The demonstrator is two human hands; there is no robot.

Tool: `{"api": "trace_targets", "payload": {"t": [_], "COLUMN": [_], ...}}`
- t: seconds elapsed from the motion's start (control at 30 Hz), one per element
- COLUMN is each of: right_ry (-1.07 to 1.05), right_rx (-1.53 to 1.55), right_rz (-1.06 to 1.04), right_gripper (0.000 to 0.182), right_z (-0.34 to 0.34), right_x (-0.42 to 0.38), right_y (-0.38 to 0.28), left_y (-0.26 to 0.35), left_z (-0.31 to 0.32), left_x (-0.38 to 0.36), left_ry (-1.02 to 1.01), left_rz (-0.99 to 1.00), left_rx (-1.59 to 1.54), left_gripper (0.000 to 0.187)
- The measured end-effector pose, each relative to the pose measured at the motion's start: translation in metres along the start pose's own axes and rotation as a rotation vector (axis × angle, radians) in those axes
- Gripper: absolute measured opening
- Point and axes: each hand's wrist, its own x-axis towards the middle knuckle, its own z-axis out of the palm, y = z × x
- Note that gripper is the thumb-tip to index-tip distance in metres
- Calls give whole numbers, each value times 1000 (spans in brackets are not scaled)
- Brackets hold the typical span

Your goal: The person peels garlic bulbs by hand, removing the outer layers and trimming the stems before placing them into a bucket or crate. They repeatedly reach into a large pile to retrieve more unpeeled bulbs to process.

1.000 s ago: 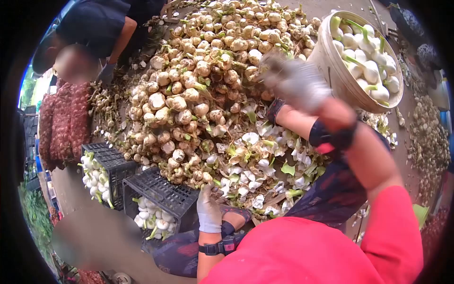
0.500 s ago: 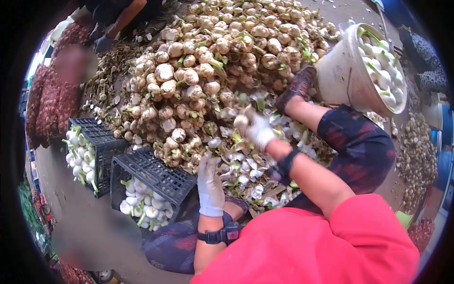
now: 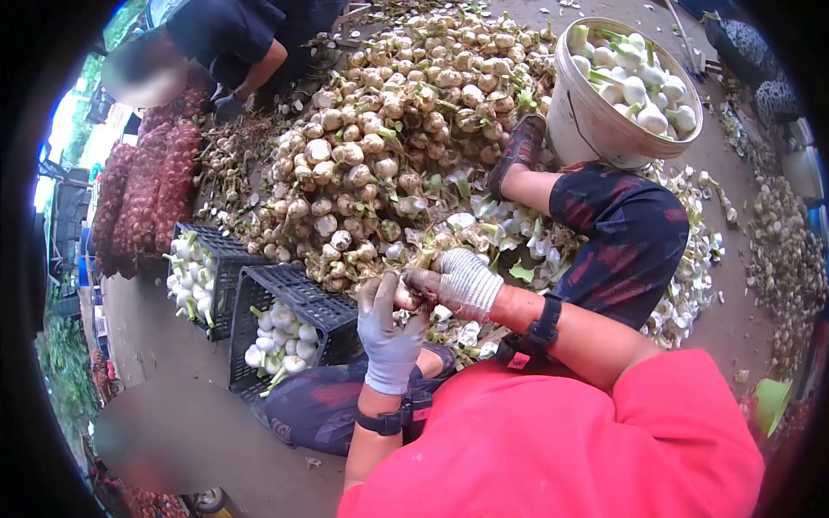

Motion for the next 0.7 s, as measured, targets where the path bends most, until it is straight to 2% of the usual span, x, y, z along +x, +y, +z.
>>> {"api": "trace_targets", "payload": {"t": [0.03, 0.07, 0.1, 0.17, 0.2, 0.23, 0.27, 0.3, 0.37, 0.43, 0.47, 0.5, 0.53, 0.57, 0.6, 0.63, 0.67, 0.7], "right_ry": [-22, -23, -42, -54, -161, -269, -223, -224, -189, -188, -182, -172, -144, -143, -213, -280, -235, -211], "right_rx": [-31, -21, 106, 237, 280, 321, 184, 184, 1, -100, -333, -563, -557, -554, -367, -180, -115, 157], "right_rz": [2, 2, 20, 33, 23, 16, 64, 67, -122, -147, -324, -498, -631, -625, -397, -170, -158, 15], "right_gripper": [34, 34, 33, 32, 31, 30, 28, 28, 24, 21, 21, 21, 21, 21, 20, 20, 21, 22], "right_z": [0, 2, 3, 0, -5, -7, -9, -7, -5, -8, -11, -13, -12, -14, -16, -17, -18, -15], "right_x": [-3, -9, -14, -19, -18, -19, -25, -27, -27, -23, -18, -15, -9, -11, -13, -15, -15, -9], "right_y": [0, 1, 1, 2, 6, 0, -9, -14, -18, -19, -15, -8, -7, -7, -8, -14, -10, 10], "left_y": [4, 7, 10, 14, 11, 9, 6, 4, 1, -5, 1, 1, 0, -1, -13, -13, -15, -15], "left_z": [-2, -7, -10, -13, -12, -14, -17, -19, -22, -20, -19, -18, -17, -15, -8, -7, -6, -4], "left_x": [0, -3, -3, 1, 2, 3, 2, 2, 1, -1, 2, 1, -1, -3, -10, -7, -2, 2], "left_ry": [22, -71, -81, -53, -9, -12, -40, -66, -87, -125, -177, -179, -198, -206, -211, -209, -300, -389], "left_rz": [80, 35, 37, 220, 278, 278, 191, 103, 83, -142, -368, -372, -663, -955, -1114, -1115, -1105, -1094], "left_rx": [58, 76, 80, 250, 220, 217, 107, -2, -22, -356, -650, -649, -1147, -1647, -1720, -1721, -1789, -1856], "left_gripper": [61, 58, 58, 57, 54, 54, 55, 56, 55, 54, 47, 47, 40, 38, 53, 53, 52, 52]}}
